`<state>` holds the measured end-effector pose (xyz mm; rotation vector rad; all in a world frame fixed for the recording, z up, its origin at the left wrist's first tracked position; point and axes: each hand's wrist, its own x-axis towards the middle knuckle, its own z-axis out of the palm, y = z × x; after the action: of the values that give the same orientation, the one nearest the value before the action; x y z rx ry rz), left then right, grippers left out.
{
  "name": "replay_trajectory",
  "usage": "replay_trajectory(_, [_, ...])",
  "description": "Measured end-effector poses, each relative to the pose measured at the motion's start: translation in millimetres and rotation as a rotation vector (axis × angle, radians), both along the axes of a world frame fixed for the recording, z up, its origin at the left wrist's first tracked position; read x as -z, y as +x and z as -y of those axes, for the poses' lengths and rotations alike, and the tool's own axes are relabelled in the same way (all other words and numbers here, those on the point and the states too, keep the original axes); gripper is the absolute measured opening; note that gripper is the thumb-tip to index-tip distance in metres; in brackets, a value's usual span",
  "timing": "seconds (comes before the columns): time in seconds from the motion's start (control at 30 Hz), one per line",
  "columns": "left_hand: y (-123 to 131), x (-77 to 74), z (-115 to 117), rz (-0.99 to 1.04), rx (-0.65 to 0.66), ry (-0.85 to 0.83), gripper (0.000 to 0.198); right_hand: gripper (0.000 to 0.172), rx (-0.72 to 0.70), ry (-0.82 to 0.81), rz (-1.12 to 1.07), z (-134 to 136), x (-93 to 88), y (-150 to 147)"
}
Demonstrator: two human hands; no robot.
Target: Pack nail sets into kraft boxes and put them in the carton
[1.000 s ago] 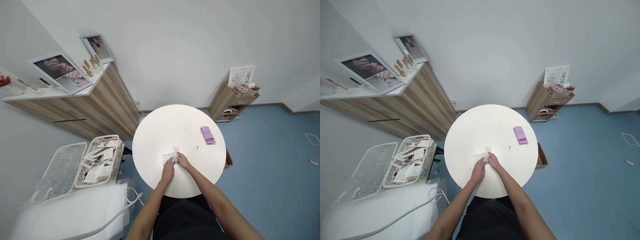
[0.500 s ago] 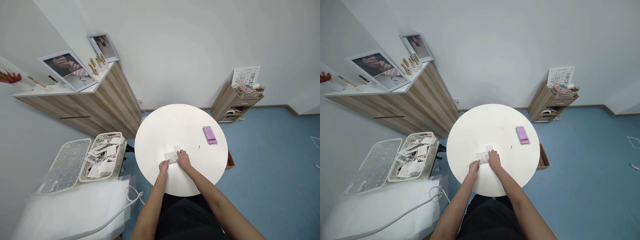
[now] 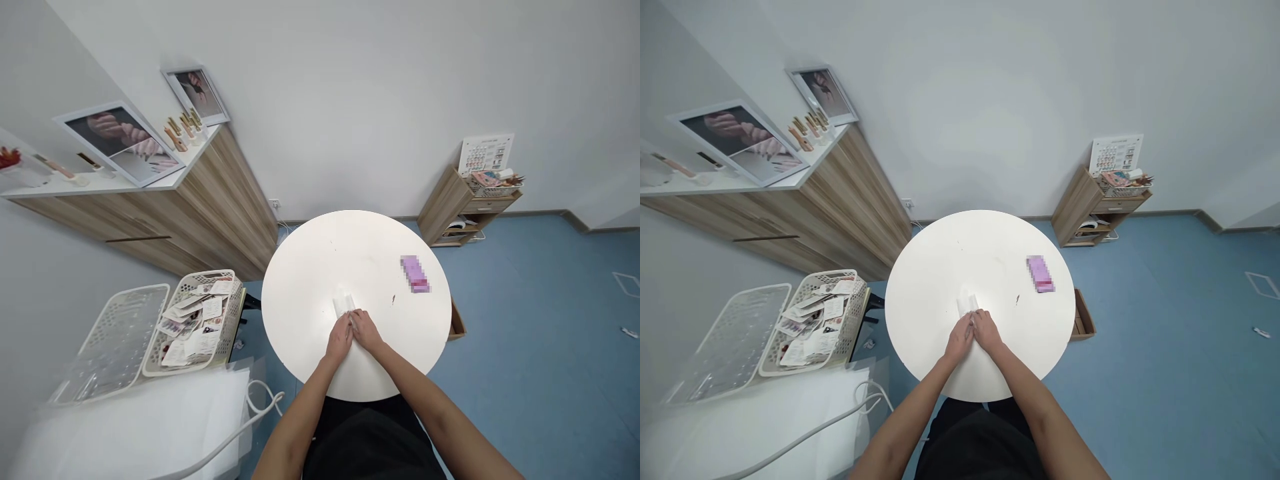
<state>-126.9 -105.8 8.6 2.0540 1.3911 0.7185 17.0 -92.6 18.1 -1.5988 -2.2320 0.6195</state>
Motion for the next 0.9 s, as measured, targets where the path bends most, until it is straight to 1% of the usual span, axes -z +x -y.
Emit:
replay_trajectory(0.07, [-4, 0.6, 1, -0.110, 0.082, 0.043, 0.039, 0.065, -0.057, 0.032, -0.109, 6, 6.6, 9])
replay_trajectory(0.13, [-10, 0.4, 1, -0.202, 0.172, 0.085, 0.047, 0.074, -0.133, 0.052, -0.163, 10, 12.4, 17])
replay_trajectory(0.23, [-16, 3.7, 0, -0.275, 0.261, 0.128, 0.057, 0.079, -0.209, 0.071, -0.157, 12, 17.6, 25])
replay_trajectory(0.3, [-18, 7.9, -3, -0.275, 0.263, 0.149, 0.059, 0.076, -0.225, 0.082, -0.123, 10, 18.4, 27])
replay_trajectory(0.4, [-16, 10.3, -12, -0.210, 0.190, 0.140, 0.061, 0.068, -0.238, 0.089, -0.042, 6, 16.5, 27])
replay_trajectory(0.5, [-15, 2.1, -26, -0.162, 0.162, 0.040, 0.063, 0.061, -0.254, 0.090, 0.069, 1, 11.6, 24])
replay_trajectory(0.63, [-18, -16.0, -45, -0.151, 0.235, -0.148, 0.068, 0.051, -0.273, 0.062, 0.200, -7, 1.8, 17])
replay_trajectory(0.73, [-21, -25.1, -53, -0.115, 0.250, -0.245, 0.075, 0.048, -0.278, 0.046, 0.240, -13, -6.2, 14])
replay_trajectory(0.83, [-26, -30.5, -61, -0.029, 0.222, -0.358, 0.082, 0.041, -0.303, -0.002, 0.256, -21, -14.8, 14])
replay_trajectory(0.9, [-30, -33.1, -67, 0.058, 0.172, -0.471, 0.081, 0.035, -0.320, -0.066, 0.252, -31, -21.0, 16])
